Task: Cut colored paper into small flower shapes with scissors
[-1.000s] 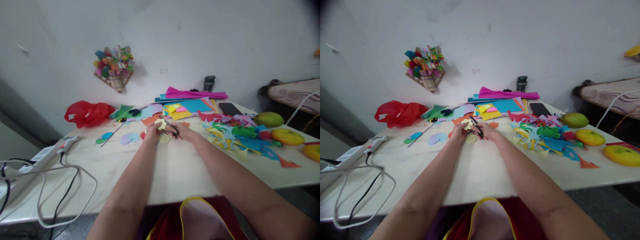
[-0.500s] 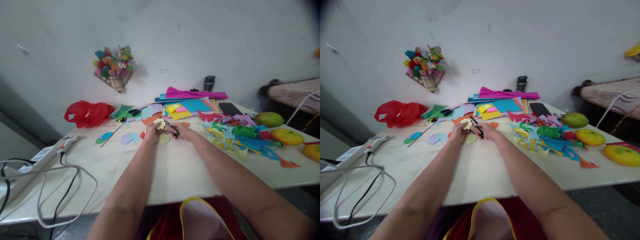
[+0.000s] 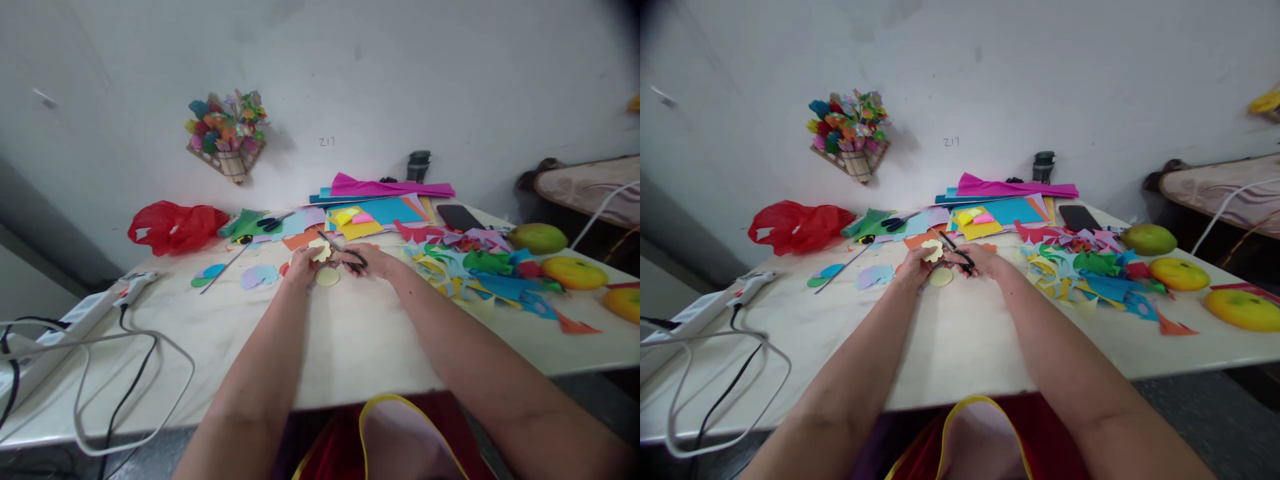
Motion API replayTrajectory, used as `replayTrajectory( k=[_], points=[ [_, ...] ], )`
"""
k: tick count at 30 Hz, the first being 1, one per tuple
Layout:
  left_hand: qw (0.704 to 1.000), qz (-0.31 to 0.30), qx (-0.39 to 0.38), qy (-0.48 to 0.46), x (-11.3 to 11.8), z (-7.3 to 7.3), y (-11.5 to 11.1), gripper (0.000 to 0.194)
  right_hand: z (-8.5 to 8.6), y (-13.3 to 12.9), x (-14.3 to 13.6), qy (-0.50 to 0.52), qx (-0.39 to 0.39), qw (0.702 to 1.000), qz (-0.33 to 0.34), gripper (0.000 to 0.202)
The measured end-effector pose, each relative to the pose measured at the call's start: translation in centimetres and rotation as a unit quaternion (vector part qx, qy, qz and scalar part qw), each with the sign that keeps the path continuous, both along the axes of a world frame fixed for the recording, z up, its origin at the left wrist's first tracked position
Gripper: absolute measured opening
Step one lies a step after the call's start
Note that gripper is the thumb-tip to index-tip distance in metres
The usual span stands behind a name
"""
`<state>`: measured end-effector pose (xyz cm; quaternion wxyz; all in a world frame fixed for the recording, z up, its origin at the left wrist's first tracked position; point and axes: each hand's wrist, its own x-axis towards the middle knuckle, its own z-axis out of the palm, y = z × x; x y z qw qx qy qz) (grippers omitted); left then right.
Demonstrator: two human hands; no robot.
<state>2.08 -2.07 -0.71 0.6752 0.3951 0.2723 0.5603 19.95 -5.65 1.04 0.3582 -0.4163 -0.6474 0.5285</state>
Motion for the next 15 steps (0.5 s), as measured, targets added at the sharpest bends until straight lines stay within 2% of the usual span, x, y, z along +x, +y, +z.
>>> replayTrajectory(
  k=[8,15],
  points=[
    [1.0,-0.024,0.0,0.016,-0.5,0.16,-0.17,0.022,0.08,0.12,0.77,-0.05,0.01,0.998,0.041,0.031],
    [0.999,-0.031,0.013,0.021,-0.42,0.29,-0.41,0.022,0.16,-0.02,0.5,-0.052,0.013,0.998,0.037,0.032]
  ],
)
